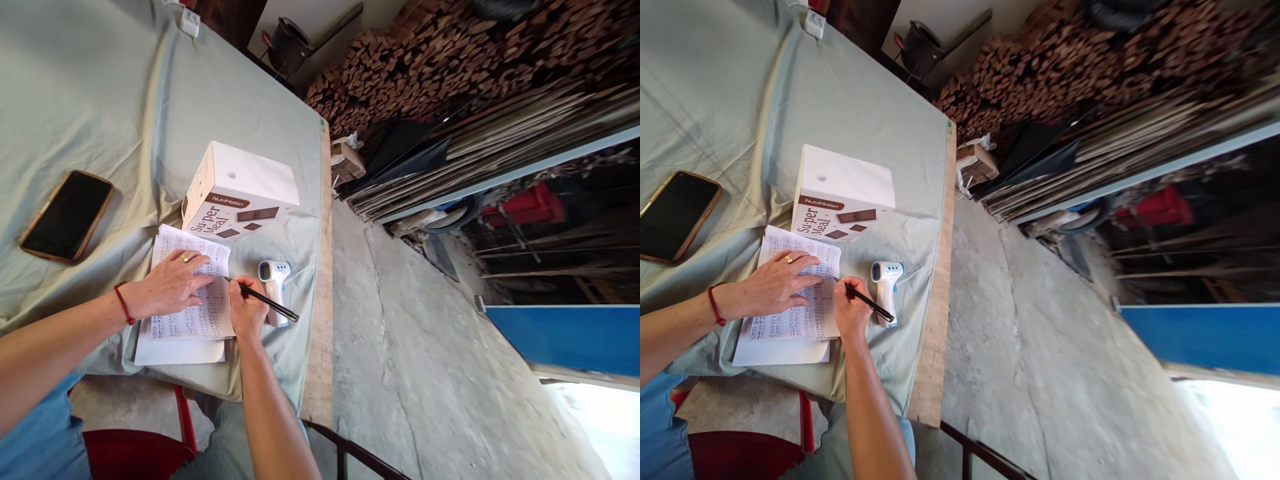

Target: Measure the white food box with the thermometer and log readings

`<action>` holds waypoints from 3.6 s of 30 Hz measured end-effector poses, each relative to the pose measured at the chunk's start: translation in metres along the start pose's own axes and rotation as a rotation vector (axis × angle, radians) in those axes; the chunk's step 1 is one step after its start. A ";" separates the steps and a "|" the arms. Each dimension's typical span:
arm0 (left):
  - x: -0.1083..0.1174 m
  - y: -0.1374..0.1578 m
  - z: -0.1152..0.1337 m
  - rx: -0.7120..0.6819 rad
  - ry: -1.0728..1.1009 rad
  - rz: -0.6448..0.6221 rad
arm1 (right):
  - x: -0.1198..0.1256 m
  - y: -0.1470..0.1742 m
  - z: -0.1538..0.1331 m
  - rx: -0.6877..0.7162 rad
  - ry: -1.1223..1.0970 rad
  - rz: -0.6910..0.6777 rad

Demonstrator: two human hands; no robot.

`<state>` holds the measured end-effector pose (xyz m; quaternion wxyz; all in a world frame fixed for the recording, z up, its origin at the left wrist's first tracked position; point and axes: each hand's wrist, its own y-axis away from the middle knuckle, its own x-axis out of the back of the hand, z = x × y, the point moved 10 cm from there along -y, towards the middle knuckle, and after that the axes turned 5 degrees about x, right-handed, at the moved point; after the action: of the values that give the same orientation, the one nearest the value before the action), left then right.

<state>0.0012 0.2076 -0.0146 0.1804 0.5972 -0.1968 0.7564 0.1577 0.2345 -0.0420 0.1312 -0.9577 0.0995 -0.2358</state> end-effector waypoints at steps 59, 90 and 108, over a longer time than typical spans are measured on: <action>0.041 -0.019 -0.123 0.417 0.614 0.466 | 0.003 -0.001 -0.016 -0.092 -0.618 -0.089; 0.018 -0.019 -0.128 0.488 0.564 0.375 | -0.029 0.009 -0.010 -0.257 -0.777 -0.112; 0.030 -0.009 -0.136 0.602 0.411 0.554 | 0.048 -0.020 0.026 0.074 0.460 0.032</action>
<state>-0.1145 0.2859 -0.0133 -0.1748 0.3854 -0.0807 0.9024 0.2148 0.2469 -0.0373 0.1437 -0.8716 0.1334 -0.4493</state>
